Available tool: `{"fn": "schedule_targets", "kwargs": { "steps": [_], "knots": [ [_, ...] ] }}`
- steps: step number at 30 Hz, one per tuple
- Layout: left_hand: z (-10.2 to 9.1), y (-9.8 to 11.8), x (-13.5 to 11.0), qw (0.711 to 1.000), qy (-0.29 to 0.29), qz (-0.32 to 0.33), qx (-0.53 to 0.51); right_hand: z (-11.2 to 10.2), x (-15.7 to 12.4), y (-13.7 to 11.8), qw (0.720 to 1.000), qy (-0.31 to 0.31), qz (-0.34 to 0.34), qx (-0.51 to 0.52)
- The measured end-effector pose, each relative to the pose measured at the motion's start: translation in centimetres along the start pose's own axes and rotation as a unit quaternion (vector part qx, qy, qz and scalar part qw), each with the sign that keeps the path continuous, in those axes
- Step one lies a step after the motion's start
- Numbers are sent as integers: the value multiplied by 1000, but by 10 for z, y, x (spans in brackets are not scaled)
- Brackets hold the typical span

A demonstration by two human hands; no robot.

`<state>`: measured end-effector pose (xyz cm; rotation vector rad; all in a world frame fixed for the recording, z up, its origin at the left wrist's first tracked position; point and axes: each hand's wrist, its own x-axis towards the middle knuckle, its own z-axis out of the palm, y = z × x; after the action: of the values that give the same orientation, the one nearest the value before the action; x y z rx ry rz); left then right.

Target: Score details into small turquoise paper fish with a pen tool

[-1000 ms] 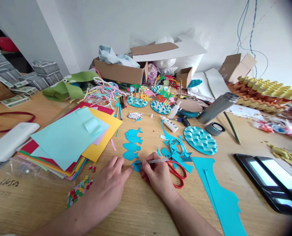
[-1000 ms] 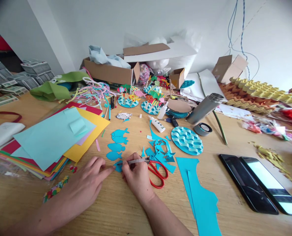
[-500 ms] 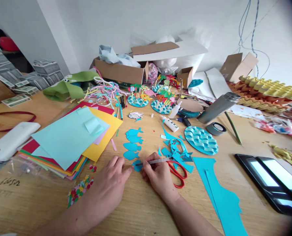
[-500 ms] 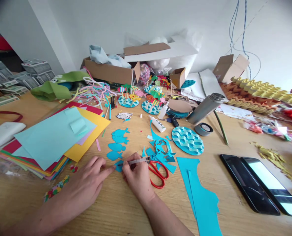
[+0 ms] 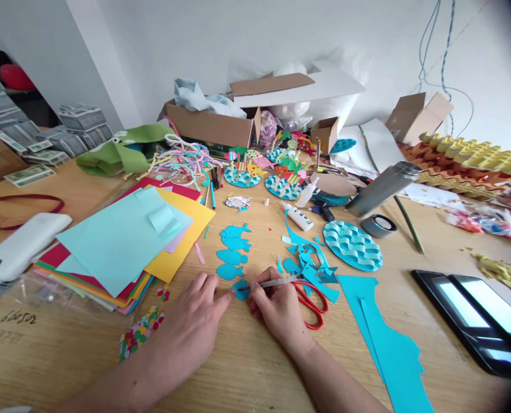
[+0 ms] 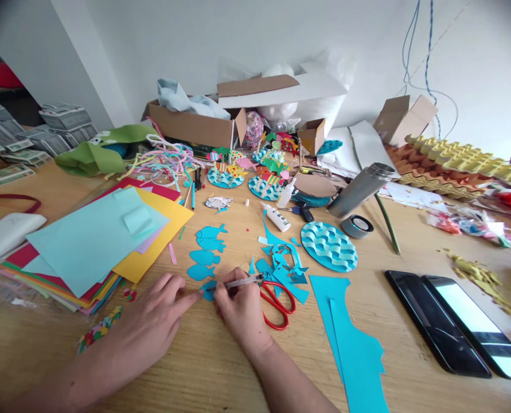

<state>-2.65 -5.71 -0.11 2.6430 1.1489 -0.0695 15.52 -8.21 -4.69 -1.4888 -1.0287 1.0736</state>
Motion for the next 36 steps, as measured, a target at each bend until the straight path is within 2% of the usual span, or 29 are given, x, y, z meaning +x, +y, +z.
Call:
{"fn": "schedule_targets", "kwargs": {
  "steps": [36],
  "knots": [
    [-6,3,1,1000,-19,-7,0,0,0,-2,1000,-3,5,1]
  ]
}}
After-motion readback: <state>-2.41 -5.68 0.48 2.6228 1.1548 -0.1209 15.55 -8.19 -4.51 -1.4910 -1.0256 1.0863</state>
